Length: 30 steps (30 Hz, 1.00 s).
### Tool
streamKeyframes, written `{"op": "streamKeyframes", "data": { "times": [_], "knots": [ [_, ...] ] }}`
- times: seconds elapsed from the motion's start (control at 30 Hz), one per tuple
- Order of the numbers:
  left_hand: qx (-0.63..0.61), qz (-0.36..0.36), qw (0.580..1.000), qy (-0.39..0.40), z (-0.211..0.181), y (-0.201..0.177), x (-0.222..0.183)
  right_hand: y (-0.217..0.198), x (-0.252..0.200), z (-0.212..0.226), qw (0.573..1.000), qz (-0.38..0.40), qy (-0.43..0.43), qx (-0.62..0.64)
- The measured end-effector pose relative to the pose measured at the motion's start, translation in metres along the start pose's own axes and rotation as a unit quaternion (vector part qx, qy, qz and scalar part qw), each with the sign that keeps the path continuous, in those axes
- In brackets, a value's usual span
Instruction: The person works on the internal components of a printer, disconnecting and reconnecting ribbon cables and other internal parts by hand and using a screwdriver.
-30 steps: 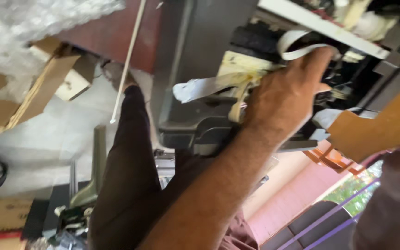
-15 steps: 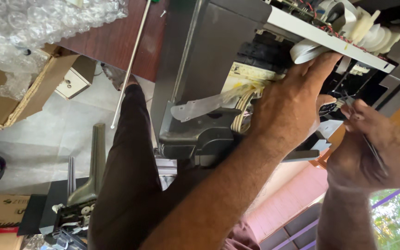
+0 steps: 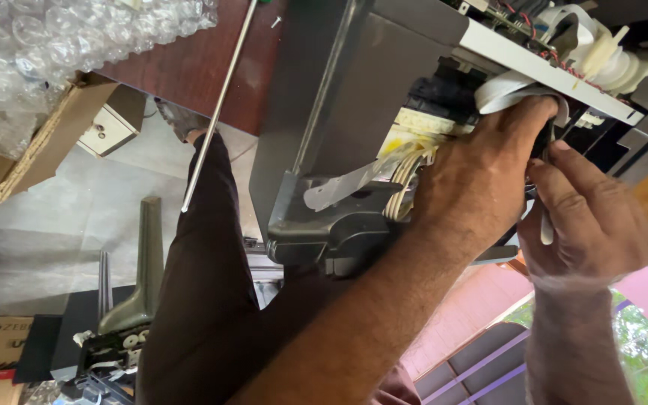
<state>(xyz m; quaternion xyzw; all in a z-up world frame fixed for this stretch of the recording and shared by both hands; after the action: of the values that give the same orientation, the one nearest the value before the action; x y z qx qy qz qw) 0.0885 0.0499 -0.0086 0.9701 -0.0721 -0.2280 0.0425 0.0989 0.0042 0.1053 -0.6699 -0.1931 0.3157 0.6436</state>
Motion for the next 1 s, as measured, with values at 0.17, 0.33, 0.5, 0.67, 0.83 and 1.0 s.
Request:
{"op": "streamKeyframes", "data": {
  "times": [0.17, 0.33, 0.5, 0.67, 0.83, 1.0],
  "knots": [
    [-0.004, -0.008, 1.0, -0.013, 0.001, -0.003, -0.003, 0.0, 0.0, 0.001, 1.0, 0.023, 0.006, -0.014],
    [0.002, -0.019, 1.0, -0.009, -0.001, -0.007, -0.002, 0.002, 0.008, -0.001, 1.0, 0.021, 0.0, -0.014],
    [0.002, -0.014, 1.0, -0.022, -0.002, -0.011, -0.004, -0.002, 0.014, 0.013, 0.999, 0.028, -0.009, -0.032],
    [0.005, 0.004, 1.0, -0.027, -0.001, -0.011, -0.002, 0.0, 0.011, 0.003, 0.999, 0.037, -0.005, -0.009],
    [0.006, -0.009, 1.0, -0.009, 0.001, -0.011, -0.002, 0.0, 0.016, 0.0, 0.999, 0.041, 0.003, 0.007],
    [0.021, 0.004, 1.0, -0.02, 0.002, -0.008, 0.0, -0.001, 0.02, 0.003, 0.997, 0.043, 0.026, 0.064]
  ]
}}
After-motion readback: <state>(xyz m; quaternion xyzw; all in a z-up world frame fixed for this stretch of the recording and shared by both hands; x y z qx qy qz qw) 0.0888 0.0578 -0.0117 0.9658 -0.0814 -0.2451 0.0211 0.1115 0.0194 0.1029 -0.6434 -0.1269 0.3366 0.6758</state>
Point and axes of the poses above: each hand's wrist, its own x-axis towards the middle knuckle, its own y-axis out of the palm, z = x × y, the point moved 7 cm from there along x, towards the middle knuckle, and after that the axes turned 6 degrees about z, right-handed, at the moved point
